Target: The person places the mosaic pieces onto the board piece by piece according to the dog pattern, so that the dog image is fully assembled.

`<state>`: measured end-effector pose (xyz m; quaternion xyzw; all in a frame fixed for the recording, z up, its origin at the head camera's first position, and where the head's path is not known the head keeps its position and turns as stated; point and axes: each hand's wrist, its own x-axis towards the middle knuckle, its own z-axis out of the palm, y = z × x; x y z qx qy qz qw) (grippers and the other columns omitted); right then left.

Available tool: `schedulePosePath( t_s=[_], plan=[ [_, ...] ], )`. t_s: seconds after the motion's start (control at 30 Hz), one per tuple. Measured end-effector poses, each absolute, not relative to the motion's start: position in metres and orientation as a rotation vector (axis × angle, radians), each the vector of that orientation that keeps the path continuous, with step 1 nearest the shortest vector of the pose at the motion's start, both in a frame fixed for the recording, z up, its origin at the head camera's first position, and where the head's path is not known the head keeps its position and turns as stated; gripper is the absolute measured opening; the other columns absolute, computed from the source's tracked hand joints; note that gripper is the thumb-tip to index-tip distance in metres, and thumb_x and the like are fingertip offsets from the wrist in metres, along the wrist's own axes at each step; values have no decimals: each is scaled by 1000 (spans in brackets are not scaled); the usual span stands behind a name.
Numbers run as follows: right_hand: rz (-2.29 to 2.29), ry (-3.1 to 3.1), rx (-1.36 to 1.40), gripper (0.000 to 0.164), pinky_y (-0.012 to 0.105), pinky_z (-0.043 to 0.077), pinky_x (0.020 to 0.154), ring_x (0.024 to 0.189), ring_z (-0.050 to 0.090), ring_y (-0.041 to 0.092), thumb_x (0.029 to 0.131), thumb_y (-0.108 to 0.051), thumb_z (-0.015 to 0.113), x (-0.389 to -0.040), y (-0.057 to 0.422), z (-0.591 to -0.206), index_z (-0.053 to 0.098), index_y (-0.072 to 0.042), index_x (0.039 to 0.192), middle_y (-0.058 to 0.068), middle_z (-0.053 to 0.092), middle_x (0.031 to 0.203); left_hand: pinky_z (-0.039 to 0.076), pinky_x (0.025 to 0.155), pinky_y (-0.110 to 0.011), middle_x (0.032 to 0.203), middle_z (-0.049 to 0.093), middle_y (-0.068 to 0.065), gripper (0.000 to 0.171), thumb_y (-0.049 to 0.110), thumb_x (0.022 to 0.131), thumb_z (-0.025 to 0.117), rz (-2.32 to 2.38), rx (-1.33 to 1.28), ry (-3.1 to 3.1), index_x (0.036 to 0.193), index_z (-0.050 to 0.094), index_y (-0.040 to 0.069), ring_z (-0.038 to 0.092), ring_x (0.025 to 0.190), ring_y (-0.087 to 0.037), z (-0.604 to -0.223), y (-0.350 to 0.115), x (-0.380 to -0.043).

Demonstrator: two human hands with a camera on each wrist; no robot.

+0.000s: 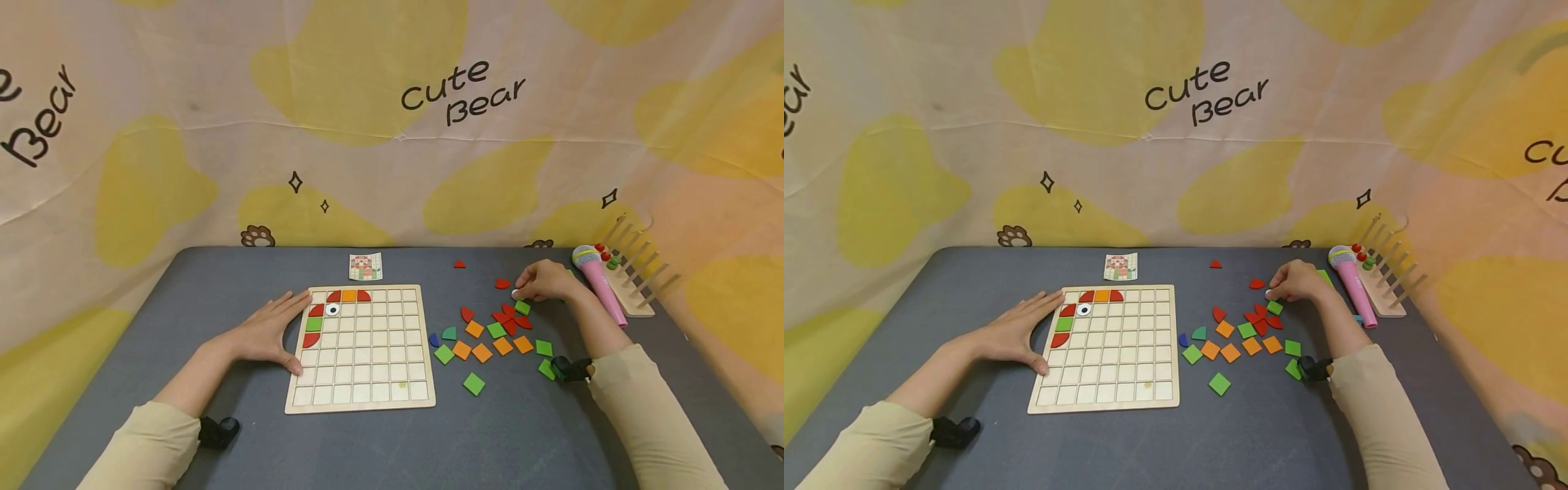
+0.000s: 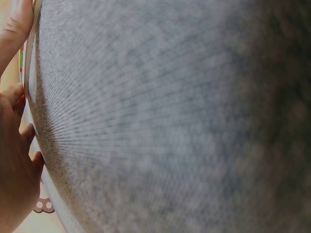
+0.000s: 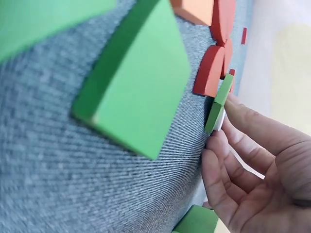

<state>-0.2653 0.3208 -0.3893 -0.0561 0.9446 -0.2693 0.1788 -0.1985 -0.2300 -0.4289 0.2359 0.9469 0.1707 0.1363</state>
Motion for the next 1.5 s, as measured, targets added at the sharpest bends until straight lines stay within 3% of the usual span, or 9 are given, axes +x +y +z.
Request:
schedulePosePath(
  t_s=[0.43,0.87,1.0,1.2,1.5],
  plan=[
    [-740,2700,-174,27,24,53,64,68,64,9,81,-24,80,-268,317,-391,73,-2,93,-4,70,75,16,118,-70,167,16,-13,138,70,54,83,484,690,2749,158,19,8,13,153,-47,-430,-230,-199],
    [-895,2736,-257,21,24,54,61,64,66,13,87,-19,76,-264,298,-385,67,-1,93,3,69,73,16,118,-70,168,15,-13,138,70,54,84,494,690,2747,159,18,8,12,153,-46,-430,-231,-200],
    [-1062,2706,-317,21,25,56,69,74,68,14,86,-22,77,-261,281,-384,69,-4,95,5,74,82,16,118,-70,167,15,-13,138,71,54,83,496,691,2745,158,18,8,12,153,-46,-430,-231,-200],
    [-1317,2515,-427,24,39,60,88,94,73,25,89,-22,73,-259,254,-385,70,-2,102,15,75,102,16,118,-70,167,15,-14,138,70,54,84,497,699,2744,158,18,8,12,153,-47,-431,-231,-199],
    [-1501,2438,-516,33,22,58,80,95,70,15,87,2,69,-254,215,-382,61,0,120,20,61,124,13,118,-70,168,14,-13,138,71,54,83,509,681,2735,159,18,9,10,153,-46,-430,-231,-199]
  ],
)
